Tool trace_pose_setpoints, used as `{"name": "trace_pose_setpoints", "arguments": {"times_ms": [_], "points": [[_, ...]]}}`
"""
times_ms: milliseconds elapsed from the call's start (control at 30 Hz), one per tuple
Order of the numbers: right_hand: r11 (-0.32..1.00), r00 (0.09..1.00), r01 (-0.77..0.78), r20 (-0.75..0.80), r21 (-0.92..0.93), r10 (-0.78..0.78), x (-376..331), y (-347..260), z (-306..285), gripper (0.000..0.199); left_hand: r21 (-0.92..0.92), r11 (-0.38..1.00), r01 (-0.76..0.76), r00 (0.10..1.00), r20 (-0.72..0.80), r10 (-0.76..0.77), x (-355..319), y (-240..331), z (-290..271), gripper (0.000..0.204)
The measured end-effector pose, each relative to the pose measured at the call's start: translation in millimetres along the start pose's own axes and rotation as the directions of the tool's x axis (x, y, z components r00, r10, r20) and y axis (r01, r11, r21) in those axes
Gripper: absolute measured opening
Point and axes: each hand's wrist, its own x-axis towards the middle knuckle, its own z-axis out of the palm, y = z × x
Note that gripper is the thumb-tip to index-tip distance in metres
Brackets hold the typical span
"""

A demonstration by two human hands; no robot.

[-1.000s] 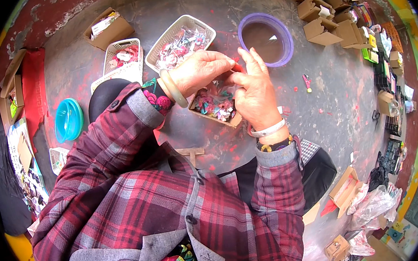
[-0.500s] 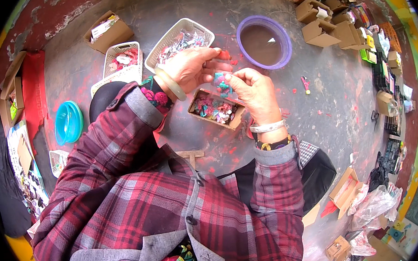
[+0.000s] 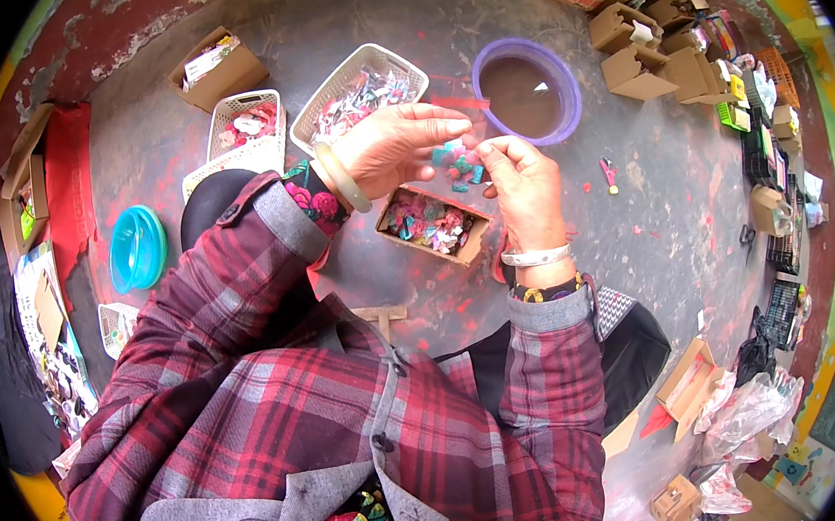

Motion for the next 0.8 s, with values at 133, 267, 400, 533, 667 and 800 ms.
{"name": "trace_pose_setpoints", "arguments": {"times_ms": [133, 267, 400, 533, 667, 800], "points": [[1.000, 0.998, 0.022, -0.063, -0.016, -0.023, -0.9, -2.9, 1.5, 0.014, 0.081, 0.997, -0.018, 0.999, -0.032, 0.021, 9.6, -9.4, -12.8, 0.024], [0.983, 0.984, 0.130, -0.106, -0.133, -0.145, -0.8, 1.0, 3.9, 0.011, 0.072, 0.997, -0.019, 0.995, -0.093, 0.026, 12.3, -13.1, -15.2, 0.023], [0.989, 0.978, 0.098, -0.171, -0.107, -0.115, -3.5, -3.5, 6.7, 0.008, 0.012, 1.000, 0.009, 0.988, -0.155, -0.007, 9.6, -12.0, -9.2, 0.019], [0.998, 0.985, 0.055, -0.168, 0.027, -0.049, -1.1, -0.9, 7.9, 0.009, 0.001, 0.999, 0.034, 0.994, -0.103, -0.034, 14.1, -16.5, -17.1, 0.017], [0.985, 0.993, -0.006, -0.119, 0.171, 0.027, -0.5, 1.9, 5.1, 0.010, -0.030, 1.000, 0.000, 0.988, -0.156, -0.005, 16.7, -19.0, -16.1, 0.016], [0.962, 0.993, -0.072, -0.071, 0.264, 0.094, 2.0, 5.3, 0.8, 0.010, -0.055, 0.998, -0.012, 0.991, -0.137, 0.004, 18.2, -19.1, -19.2, 0.016]]}}
